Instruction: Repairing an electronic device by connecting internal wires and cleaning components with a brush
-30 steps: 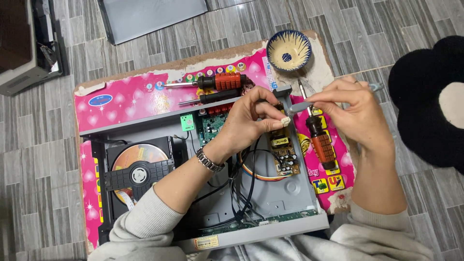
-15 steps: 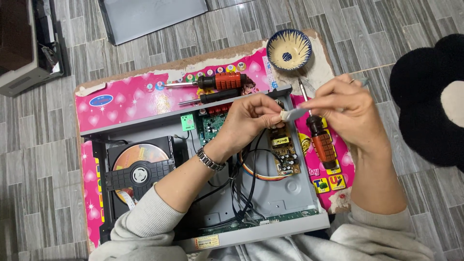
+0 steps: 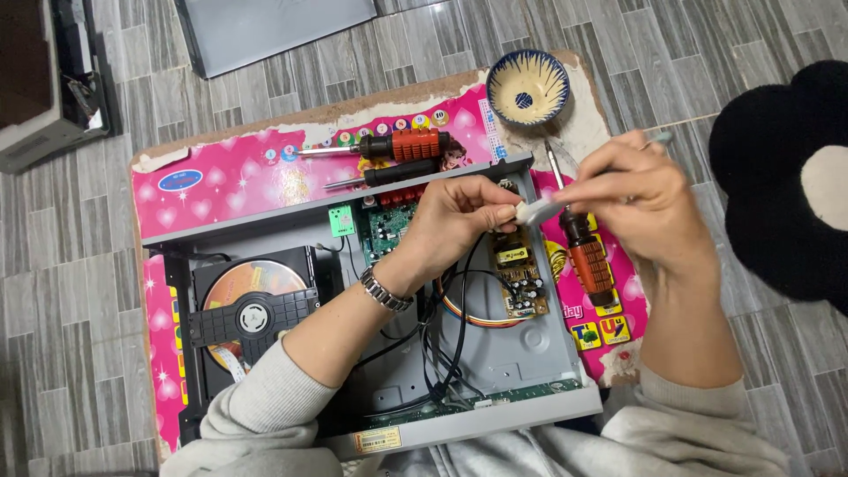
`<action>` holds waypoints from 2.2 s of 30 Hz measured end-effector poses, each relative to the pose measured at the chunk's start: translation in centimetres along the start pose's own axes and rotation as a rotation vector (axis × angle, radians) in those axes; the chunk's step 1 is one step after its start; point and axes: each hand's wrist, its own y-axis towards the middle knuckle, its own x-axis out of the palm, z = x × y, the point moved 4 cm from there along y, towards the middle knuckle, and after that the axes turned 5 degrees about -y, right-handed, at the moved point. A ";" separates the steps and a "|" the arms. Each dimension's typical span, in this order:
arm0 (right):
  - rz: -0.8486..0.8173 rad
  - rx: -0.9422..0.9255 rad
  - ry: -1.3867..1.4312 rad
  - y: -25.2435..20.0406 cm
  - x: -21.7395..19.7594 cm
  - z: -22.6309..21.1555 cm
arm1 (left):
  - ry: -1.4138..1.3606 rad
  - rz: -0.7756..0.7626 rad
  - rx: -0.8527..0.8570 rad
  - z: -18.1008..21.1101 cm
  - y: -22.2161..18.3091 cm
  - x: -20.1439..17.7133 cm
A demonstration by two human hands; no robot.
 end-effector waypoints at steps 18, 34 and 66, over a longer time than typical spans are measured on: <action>-0.049 0.069 -0.067 -0.3 0.6 1.7 | -0.006 0.006 0.008 0.4 0.0 -0.1; 0.127 -0.063 -0.184 -0.8 1.5 -0.5 | -0.113 -0.023 0.152 -3.8 0.9 -1.4; 0.062 -0.156 -0.127 -0.1 3.9 -0.1 | -0.043 -0.088 0.282 -3.4 0.2 -1.0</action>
